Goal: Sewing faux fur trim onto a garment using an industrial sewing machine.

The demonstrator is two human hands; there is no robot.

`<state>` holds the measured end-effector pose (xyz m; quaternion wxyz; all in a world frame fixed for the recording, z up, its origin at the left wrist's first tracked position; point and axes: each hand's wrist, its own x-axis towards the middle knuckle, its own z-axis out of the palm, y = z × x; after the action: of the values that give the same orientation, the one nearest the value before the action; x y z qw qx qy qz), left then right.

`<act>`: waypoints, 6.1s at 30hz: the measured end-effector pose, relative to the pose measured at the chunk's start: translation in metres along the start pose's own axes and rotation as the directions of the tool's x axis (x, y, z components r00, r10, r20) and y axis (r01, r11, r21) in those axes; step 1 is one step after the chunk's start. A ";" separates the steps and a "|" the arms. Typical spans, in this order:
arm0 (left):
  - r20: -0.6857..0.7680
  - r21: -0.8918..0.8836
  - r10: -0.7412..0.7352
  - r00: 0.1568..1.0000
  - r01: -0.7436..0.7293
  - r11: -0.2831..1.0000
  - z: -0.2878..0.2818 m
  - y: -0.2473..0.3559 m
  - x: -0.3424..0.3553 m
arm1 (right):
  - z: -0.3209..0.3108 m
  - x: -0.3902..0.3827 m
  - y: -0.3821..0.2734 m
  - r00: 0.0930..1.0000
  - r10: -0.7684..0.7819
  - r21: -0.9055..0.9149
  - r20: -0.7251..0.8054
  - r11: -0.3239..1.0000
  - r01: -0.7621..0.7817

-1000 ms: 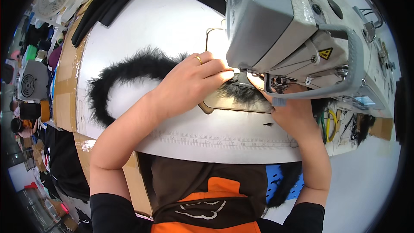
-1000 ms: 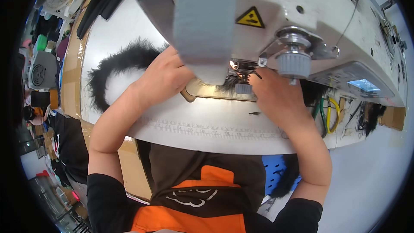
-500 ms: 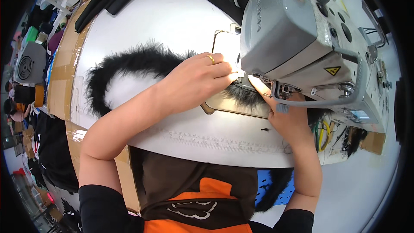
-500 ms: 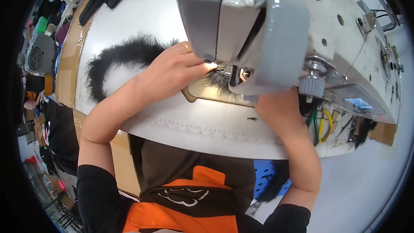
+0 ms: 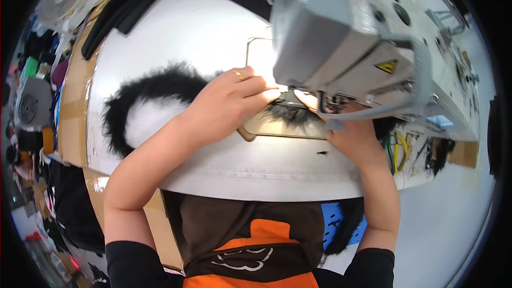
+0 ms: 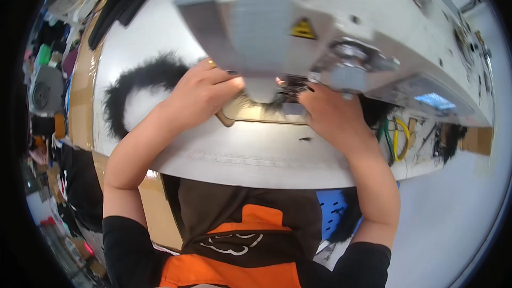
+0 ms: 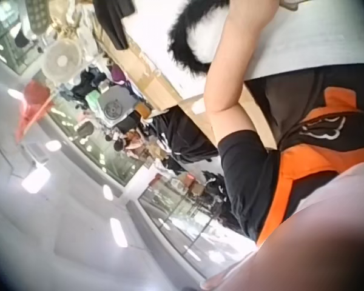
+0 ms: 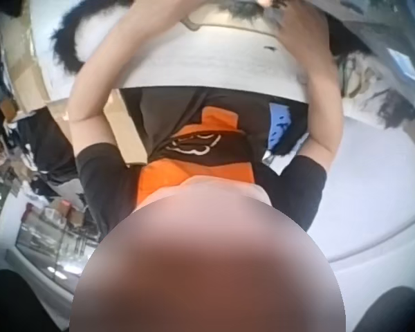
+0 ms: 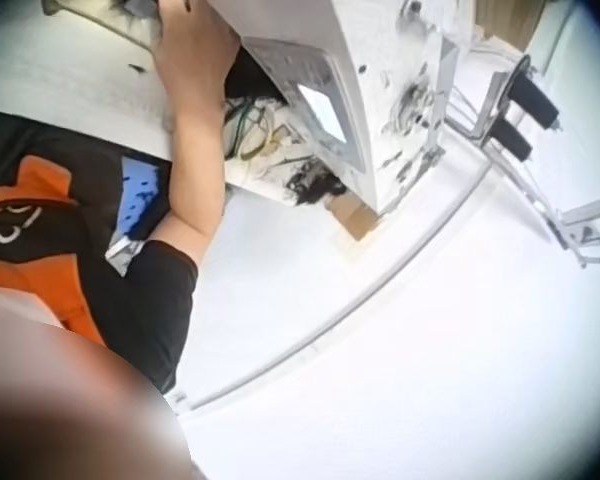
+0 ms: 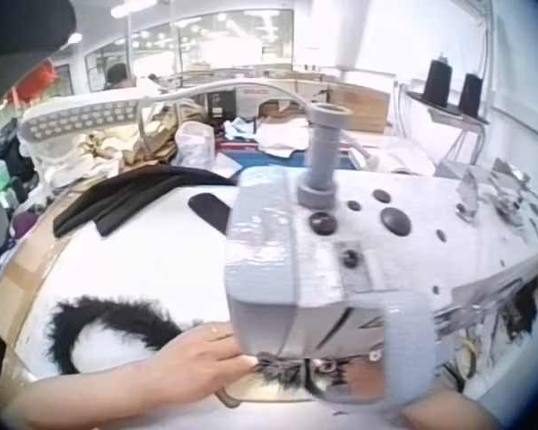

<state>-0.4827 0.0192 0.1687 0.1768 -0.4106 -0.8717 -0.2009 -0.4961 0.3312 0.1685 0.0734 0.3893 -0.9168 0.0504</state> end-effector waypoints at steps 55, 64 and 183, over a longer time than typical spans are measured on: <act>-0.056 -0.018 -0.235 0.970 0.234 0.972 0.007 0.007 -0.028 | -0.065 -0.035 -0.156 0.708 0.338 0.781 0.620 -0.182 -0.598; -0.057 -0.036 -0.228 0.972 0.226 0.973 0.002 0.008 -0.023 | -0.054 -0.021 -0.154 0.649 0.355 0.740 0.673 -0.330 -0.586; 0.052 -0.084 -0.021 0.998 0.026 0.996 -0.003 -0.024 -0.010 | 0.011 -0.003 -0.159 0.967 0.235 0.373 -0.095 0.909 -0.185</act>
<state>-0.4947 -0.0026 0.1616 0.1347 -0.4124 -0.8714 -0.2289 -0.3801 0.2213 0.1625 0.0579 0.2908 -0.9212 0.2521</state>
